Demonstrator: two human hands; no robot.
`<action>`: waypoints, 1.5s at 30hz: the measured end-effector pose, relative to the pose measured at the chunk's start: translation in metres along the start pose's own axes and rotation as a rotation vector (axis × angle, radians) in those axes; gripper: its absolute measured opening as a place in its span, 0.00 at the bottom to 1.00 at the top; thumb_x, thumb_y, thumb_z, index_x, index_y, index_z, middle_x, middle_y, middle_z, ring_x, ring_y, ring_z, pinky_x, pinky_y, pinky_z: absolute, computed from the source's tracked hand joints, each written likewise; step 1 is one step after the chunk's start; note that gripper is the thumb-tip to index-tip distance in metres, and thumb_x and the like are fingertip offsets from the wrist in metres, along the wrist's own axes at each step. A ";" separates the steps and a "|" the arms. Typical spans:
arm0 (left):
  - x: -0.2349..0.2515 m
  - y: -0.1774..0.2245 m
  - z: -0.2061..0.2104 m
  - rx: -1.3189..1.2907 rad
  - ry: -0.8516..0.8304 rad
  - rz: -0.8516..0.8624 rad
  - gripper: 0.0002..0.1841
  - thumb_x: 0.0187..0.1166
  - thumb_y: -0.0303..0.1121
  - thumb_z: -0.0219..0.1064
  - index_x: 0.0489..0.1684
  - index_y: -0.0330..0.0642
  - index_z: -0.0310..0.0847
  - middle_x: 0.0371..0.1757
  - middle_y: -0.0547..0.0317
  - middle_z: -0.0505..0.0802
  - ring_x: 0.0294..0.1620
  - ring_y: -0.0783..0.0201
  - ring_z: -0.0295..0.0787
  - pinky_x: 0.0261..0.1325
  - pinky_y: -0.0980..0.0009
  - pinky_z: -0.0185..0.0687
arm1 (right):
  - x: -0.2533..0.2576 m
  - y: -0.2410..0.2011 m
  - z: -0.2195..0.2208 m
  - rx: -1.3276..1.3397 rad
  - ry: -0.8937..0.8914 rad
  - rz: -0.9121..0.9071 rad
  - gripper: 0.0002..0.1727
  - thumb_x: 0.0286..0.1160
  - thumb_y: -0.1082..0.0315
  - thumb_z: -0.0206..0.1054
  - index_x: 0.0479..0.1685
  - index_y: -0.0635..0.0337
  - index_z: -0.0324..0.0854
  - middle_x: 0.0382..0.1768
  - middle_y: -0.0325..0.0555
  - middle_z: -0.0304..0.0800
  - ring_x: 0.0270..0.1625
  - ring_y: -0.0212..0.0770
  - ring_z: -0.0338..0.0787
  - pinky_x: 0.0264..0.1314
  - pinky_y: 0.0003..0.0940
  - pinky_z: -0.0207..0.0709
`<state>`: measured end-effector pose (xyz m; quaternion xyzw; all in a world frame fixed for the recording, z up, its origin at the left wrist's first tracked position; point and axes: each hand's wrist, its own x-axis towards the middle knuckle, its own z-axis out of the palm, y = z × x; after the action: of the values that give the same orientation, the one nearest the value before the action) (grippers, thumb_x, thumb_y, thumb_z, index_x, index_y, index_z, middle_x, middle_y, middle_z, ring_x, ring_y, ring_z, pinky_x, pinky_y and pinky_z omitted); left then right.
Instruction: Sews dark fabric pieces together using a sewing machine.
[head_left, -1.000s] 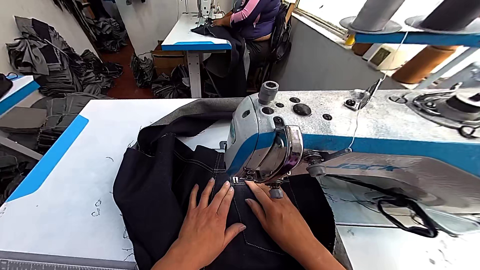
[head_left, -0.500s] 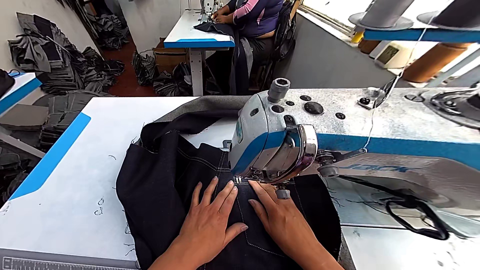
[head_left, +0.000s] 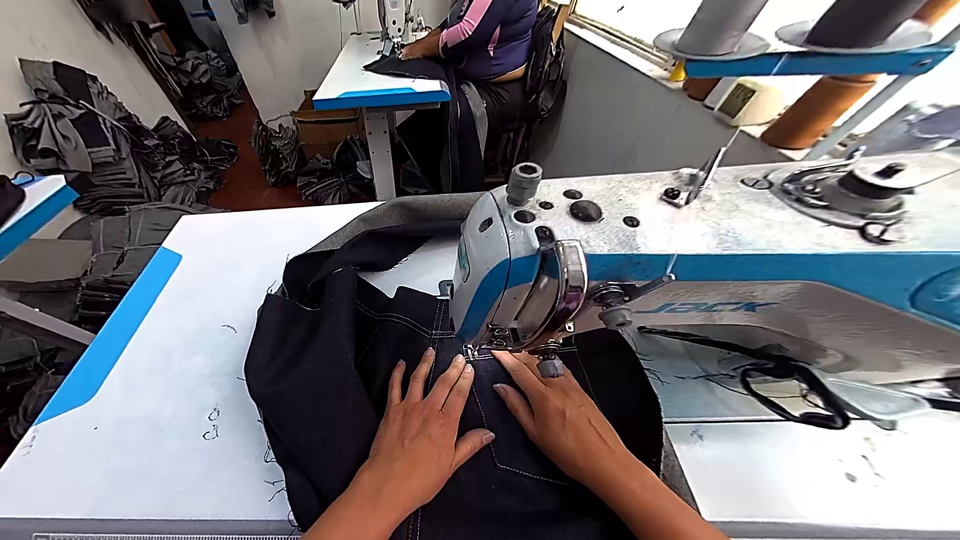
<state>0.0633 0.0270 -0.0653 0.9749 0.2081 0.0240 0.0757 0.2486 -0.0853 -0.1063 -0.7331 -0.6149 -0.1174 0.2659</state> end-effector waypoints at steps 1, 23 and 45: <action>-0.004 0.004 -0.001 -0.009 0.002 0.006 0.38 0.87 0.64 0.44 0.90 0.51 0.64 0.92 0.63 0.67 0.95 0.45 0.48 0.87 0.29 0.40 | -0.004 -0.002 -0.003 0.051 0.007 -0.023 0.25 0.87 0.51 0.54 0.68 0.55 0.86 0.70 0.46 0.89 0.79 0.47 0.82 0.84 0.51 0.71; -0.057 0.020 0.023 -0.203 0.247 0.187 0.25 0.87 0.51 0.56 0.75 0.51 0.83 0.78 0.54 0.85 0.83 0.48 0.76 0.85 0.33 0.56 | -0.052 -0.003 -0.026 0.297 -0.024 -0.350 0.14 0.90 0.66 0.56 0.58 0.55 0.89 0.64 0.44 0.93 0.75 0.41 0.87 0.82 0.34 0.74; -0.001 -0.018 -0.001 -0.246 -0.005 0.128 0.25 0.92 0.49 0.48 0.84 0.57 0.75 0.85 0.59 0.78 0.92 0.56 0.60 0.93 0.40 0.38 | -0.003 0.011 -0.007 0.209 -0.028 -0.281 0.18 0.88 0.62 0.56 0.59 0.55 0.91 0.63 0.45 0.94 0.74 0.41 0.88 0.79 0.34 0.78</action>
<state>0.0551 0.0429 -0.0669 0.9696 0.1406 0.0517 0.1935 0.2592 -0.0927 -0.1050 -0.6098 -0.7239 -0.0785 0.3130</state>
